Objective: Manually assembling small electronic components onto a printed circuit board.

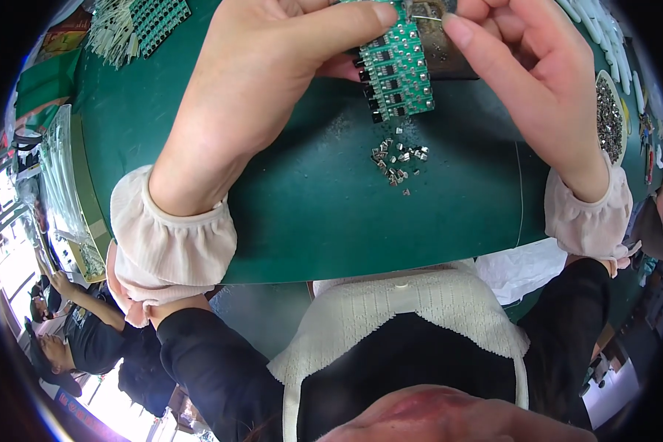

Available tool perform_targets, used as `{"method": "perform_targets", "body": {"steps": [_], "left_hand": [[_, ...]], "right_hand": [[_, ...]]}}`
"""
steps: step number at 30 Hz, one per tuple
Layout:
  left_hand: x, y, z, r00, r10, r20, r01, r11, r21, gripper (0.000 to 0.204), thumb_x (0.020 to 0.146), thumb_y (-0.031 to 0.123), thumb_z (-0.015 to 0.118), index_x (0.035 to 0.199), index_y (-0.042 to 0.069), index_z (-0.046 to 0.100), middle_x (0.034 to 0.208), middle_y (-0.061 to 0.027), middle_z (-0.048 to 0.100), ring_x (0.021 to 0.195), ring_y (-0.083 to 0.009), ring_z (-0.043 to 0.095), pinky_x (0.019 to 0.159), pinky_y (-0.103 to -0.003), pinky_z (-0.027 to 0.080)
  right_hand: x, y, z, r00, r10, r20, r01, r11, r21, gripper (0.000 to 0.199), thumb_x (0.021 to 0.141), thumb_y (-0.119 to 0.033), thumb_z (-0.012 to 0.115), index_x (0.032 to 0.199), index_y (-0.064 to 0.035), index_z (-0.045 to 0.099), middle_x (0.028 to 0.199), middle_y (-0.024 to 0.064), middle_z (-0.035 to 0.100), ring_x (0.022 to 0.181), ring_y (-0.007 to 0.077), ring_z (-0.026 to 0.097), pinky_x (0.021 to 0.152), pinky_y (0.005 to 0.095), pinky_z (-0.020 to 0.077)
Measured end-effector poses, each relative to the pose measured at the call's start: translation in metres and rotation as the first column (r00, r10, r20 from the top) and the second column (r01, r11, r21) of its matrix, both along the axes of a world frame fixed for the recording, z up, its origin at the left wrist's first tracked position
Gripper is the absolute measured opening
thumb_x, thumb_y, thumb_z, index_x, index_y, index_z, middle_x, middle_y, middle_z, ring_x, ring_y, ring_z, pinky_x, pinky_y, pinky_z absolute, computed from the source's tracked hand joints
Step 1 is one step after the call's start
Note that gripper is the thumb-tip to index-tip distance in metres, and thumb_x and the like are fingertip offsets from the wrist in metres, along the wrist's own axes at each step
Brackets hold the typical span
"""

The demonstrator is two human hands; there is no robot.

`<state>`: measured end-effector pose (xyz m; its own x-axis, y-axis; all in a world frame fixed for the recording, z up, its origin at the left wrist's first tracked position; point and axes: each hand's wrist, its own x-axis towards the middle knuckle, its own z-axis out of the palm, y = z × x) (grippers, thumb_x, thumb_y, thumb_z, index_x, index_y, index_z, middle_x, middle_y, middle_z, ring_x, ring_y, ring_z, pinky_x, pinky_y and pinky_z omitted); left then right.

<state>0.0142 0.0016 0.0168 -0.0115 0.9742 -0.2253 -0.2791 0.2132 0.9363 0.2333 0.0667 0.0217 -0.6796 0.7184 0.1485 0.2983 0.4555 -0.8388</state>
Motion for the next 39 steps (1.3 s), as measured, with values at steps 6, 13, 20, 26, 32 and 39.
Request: {"method": "perform_targets", "body": {"steps": [6,13,20,26,32,39], "left_hand": [[-0.010,0.028,-0.042,0.743,-0.588,0.318,0.201,0.650,0.733,0.027,0.091,-0.003,0.071,0.108,0.005,0.052,0.091,-0.0025,0.066,0.071,-0.0070,0.061,0.060,-0.020,0.047],[-0.009,0.024,-0.039,0.934,-0.260,0.245,0.156,0.914,0.374,0.027,0.092,-0.003,0.072,0.108,0.005,0.053,0.092,-0.0033,0.067,0.072,-0.0068,0.061,0.060,-0.020,0.047],[-0.001,0.000,0.001,1.000,0.010,-0.026,-0.009,0.999,0.038,0.026,0.092,-0.001,0.073,0.108,0.005,0.054,0.089,-0.0029,0.068,0.069,-0.0063,0.061,0.058,-0.019,0.047],[-0.016,0.041,-0.060,0.738,-0.582,0.342,0.176,0.655,0.735,0.026,0.092,0.000,0.073,0.108,0.005,0.053,0.089,-0.0029,0.068,0.069,-0.0060,0.061,0.058,-0.019,0.047],[-0.019,0.043,-0.064,0.749,-0.585,0.311,0.175,0.628,0.758,0.026,0.092,0.000,0.073,0.109,0.005,0.053,0.089,-0.0032,0.068,0.069,-0.0059,0.061,0.058,-0.020,0.047],[-0.001,-0.005,0.006,0.999,0.006,-0.043,-0.005,1.000,0.023,0.026,0.093,0.000,0.073,0.109,0.005,0.053,0.089,-0.0033,0.068,0.068,-0.0060,0.061,0.057,-0.020,0.048]], "right_hand": [[-0.014,-0.019,0.025,0.998,-0.045,-0.043,0.039,0.992,-0.119,0.013,0.096,0.002,0.066,0.098,-0.0028,0.053,0.067,-0.0068,0.054,0.051,-0.0040,0.038,0.047,0.0164,0.0248],[-0.012,-0.016,0.017,0.999,-0.035,-0.034,0.032,0.995,-0.093,0.013,0.096,0.002,0.066,0.098,-0.0030,0.054,0.067,-0.0069,0.053,0.052,-0.0041,0.039,0.047,0.0161,0.0251],[-0.008,-0.005,-0.003,1.000,-0.010,-0.030,0.011,0.999,0.041,0.014,0.095,0.001,0.067,0.098,-0.0028,0.054,0.068,-0.0060,0.054,0.053,-0.0036,0.039,0.048,0.0162,0.0258],[-0.007,0.000,0.005,0.999,0.013,-0.034,-0.017,0.991,-0.132,0.014,0.094,0.002,0.068,0.098,-0.0018,0.056,0.072,-0.0037,0.059,0.056,-0.0018,0.048,0.049,0.0166,0.0330],[0.013,0.006,-0.009,0.932,0.272,0.241,-0.234,0.956,-0.176,0.019,0.080,0.002,0.078,0.093,-0.0008,0.065,0.084,0.0071,0.062,0.072,0.0156,0.062,0.060,0.0277,0.0472],[0.011,-0.015,-0.023,0.868,0.404,0.288,-0.455,0.880,0.136,0.022,0.075,0.000,0.077,0.095,0.0008,0.067,0.088,0.0132,0.064,0.084,0.0328,0.066,0.070,0.0387,0.0531]]}}
